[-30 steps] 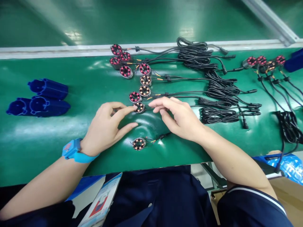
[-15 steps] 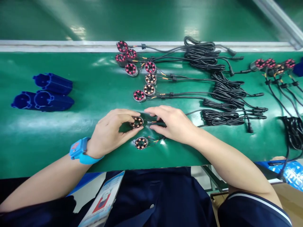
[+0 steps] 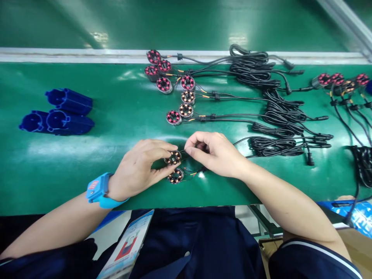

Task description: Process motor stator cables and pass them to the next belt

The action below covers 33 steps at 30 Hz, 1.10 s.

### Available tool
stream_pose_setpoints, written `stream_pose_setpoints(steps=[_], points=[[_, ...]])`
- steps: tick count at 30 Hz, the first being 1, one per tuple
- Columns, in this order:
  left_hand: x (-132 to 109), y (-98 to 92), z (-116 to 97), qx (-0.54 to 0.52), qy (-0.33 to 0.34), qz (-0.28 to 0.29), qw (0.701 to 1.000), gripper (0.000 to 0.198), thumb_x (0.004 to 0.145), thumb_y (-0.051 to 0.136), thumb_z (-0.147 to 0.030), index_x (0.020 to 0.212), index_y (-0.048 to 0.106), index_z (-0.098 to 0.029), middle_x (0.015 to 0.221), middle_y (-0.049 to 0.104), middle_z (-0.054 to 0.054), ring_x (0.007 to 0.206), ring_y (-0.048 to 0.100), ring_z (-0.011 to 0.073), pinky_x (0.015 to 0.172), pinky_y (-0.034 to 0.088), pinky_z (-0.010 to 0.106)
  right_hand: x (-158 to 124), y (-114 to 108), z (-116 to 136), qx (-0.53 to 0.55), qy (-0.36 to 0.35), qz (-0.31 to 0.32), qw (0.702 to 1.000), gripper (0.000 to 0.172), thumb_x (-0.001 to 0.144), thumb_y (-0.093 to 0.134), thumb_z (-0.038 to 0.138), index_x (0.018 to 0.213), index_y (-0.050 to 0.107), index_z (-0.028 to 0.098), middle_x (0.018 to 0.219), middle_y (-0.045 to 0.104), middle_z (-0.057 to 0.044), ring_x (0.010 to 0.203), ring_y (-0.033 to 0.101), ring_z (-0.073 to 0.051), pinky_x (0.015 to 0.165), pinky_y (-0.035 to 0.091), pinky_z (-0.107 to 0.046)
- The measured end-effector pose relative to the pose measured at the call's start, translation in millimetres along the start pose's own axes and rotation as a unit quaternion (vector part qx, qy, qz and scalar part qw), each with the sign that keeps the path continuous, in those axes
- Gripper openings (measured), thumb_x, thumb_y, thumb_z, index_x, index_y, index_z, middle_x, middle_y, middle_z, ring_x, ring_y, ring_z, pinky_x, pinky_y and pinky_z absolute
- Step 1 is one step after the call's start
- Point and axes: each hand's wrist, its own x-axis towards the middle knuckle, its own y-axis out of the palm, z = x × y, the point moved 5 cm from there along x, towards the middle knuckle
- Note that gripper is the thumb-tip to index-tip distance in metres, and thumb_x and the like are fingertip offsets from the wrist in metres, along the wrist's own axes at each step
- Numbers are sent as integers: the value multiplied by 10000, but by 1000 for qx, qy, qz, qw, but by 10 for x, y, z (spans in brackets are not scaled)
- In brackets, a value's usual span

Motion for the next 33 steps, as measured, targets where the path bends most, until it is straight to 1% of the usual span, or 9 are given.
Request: stream_pose_setpoints(steps=[4, 8, 13, 18, 20, 22, 25, 27, 33], points=[[20, 9, -22, 10, 5, 20, 1000, 257, 922, 664, -150, 1134, 521, -173, 1114, 681, 83, 1047, 652, 222, 850, 505, 347, 9, 20, -17, 75, 13, 16, 997, 200, 969, 588, 361, 938, 626, 167, 784, 639, -2, 673, 552, -104, 585, 417, -222], [23, 49, -11, 23, -7, 50, 998, 243, 948, 632, -184, 1180, 559, -175, 1088, 651, 76, 1024, 626, 219, 846, 493, 347, 2, 44, 9, 85, 9, 46, 995, 202, 994, 553, 364, 972, 607, 171, 806, 672, -10, 736, 613, -124, 667, 461, -243], [27, 89, 52, -24, -55, 94, 994, 210, 973, 593, -224, 1181, 616, -224, 1095, 561, 70, 999, 568, 204, 846, 492, 346, -8, 33, 48, 4, -12, 11, 1000, 168, 994, 539, 300, 1075, 622, 178, 828, 700, -3, 752, 640, -129, 709, 462, -254], [53, 80, 102, -100, -107, 152, 977, 216, 967, 620, -403, 1079, 623, -219, 1034, 567, 47, 983, 556, 199, 886, 470, 348, -11, 35, 59, -142, -62, -10, 988, 341, 1004, 493, 242, 1339, 537, 201, 852, 729, 4, 863, 647, -174, 917, 421, -362], [65, 57, 140, -105, -115, 138, 978, 275, 973, 600, -462, 1092, 601, -214, 996, 606, 31, 938, 573, 190, 866, 459, 340, -16, 16, 55, -188, -73, -16, 979, 343, 1011, 467, 228, 1345, 537, 210, 910, 737, -7, 921, 631, -194, 945, 403, -387], [79, 24, 218, -68, -128, 89, 985, 307, 995, 561, -454, 1179, 576, -209, 1008, 626, 43, 937, 586, 195, 864, 460, 346, -21, -35, 66, -199, -86, -40, 975, 328, 1017, 443, 222, 1328, 548, 216, 974, 735, -17, 948, 623, -198, 926, 422, -378], [99, 1, 350, 74, -138, 25, 987, 411, 984, 570, -443, 1340, 541, -240, 1236, 576, 123, 1127, 547, 278, 957, 446, 442, -29, -138, 103, -203, -113, -110, 967, 303, 1025, 422, 231, 1290, 569, 216, 1024, 725, -31, 962, 623, -197, 911, 453, -364], [113, 29, 416, 138, -141, 29, 980, 441, 973, 586, -427, 1380, 526, -267, 1389, 491, 150, 1256, 479, 337, 1015, 414, 518, -33, -186, 129, -223, -132, -149, 954, 292, 1022, 418, 221, 1256, 592, 215, 1038, 719, -40, 977, 624, -207, 919, 458, -375], [154, 53, 427, 47, -122, 26, 991, 281, 950, 643, -358, 1163, 576, -189, 1416, 519, 140, 1335, 480, 287, 1105, 417, 476, -7, -177, 152, -286, -178, -172, 926, 283, 947, 553, 214, 1224, 613, 214, 1156, 698, -71, 1068, 625, -259, 973, 454, -447]])
